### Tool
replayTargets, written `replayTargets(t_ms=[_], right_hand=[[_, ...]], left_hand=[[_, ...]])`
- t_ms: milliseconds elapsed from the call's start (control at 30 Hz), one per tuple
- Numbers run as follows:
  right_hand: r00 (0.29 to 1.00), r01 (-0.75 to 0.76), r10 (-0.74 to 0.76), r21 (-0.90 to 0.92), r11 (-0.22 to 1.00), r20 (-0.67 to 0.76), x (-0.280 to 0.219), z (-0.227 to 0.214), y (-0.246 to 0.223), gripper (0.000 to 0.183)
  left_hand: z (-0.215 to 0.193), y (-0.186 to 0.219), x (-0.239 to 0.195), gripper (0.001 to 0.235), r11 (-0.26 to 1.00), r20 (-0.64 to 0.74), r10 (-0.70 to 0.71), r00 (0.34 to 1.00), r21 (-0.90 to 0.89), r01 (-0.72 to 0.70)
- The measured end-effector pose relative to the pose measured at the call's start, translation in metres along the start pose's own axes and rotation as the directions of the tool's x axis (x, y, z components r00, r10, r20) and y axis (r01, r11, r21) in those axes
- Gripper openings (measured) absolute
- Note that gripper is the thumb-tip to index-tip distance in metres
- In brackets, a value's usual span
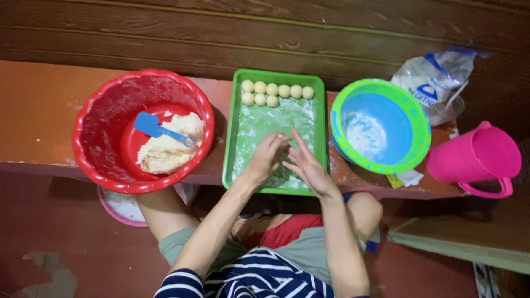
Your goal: The person sits on the floor and rolls small pieces of dough into balls using their hands. They place the finished dough balls onto a green tray that already contains several others. A red bowl containing the main dough mass and a blue bowl with flour are positioned nearby.
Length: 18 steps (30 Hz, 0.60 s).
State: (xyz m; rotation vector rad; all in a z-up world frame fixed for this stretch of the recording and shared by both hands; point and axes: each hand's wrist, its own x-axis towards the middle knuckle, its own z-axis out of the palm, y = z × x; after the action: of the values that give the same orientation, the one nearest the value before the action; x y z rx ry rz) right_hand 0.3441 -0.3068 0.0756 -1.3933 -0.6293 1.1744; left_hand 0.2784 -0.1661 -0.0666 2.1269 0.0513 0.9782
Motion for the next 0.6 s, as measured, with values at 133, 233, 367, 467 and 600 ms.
replayTargets(t_ms=[133, 233, 367, 467, 600], right_hand=[[0.906, 0.06, -0.238, -0.449, 0.891, -0.35, -0.083, -0.104, 0.078, 0.012], [0.703, -0.317, -0.063, -0.391, 0.864, -0.709, -0.179, -0.18, 0.13, 0.029], [0.54, -0.28, 0.074, -0.095, 0.955, -0.838, -0.233, -0.304, 0.334, 0.02], [0.568, -0.32, 0.285, 0.112, 0.941, -0.772, -0.253, -0.25, 0.378, 0.046], [0.399, -0.171, 0.73, 0.737, 0.654, -0.555, -0.214, -0.094, 0.256, 0.074]], left_hand=[[-0.016, 0.015, 0.003, 0.053, 0.993, 0.026, -0.1, 0.995, -0.054, 0.101], [-0.014, 0.017, 0.0, 0.019, 0.987, 0.022, -0.159, 0.987, 0.032, 0.158], [-0.009, 0.012, -0.003, 0.021, 0.984, 0.005, -0.173, 0.985, 0.048, 0.172], [-0.005, 0.013, -0.002, 0.026, 0.973, -0.014, -0.211, 0.977, 0.091, 0.212], [-0.003, 0.013, -0.001, 0.024, 0.952, -0.037, -0.269, 0.962, 0.14, 0.272]])
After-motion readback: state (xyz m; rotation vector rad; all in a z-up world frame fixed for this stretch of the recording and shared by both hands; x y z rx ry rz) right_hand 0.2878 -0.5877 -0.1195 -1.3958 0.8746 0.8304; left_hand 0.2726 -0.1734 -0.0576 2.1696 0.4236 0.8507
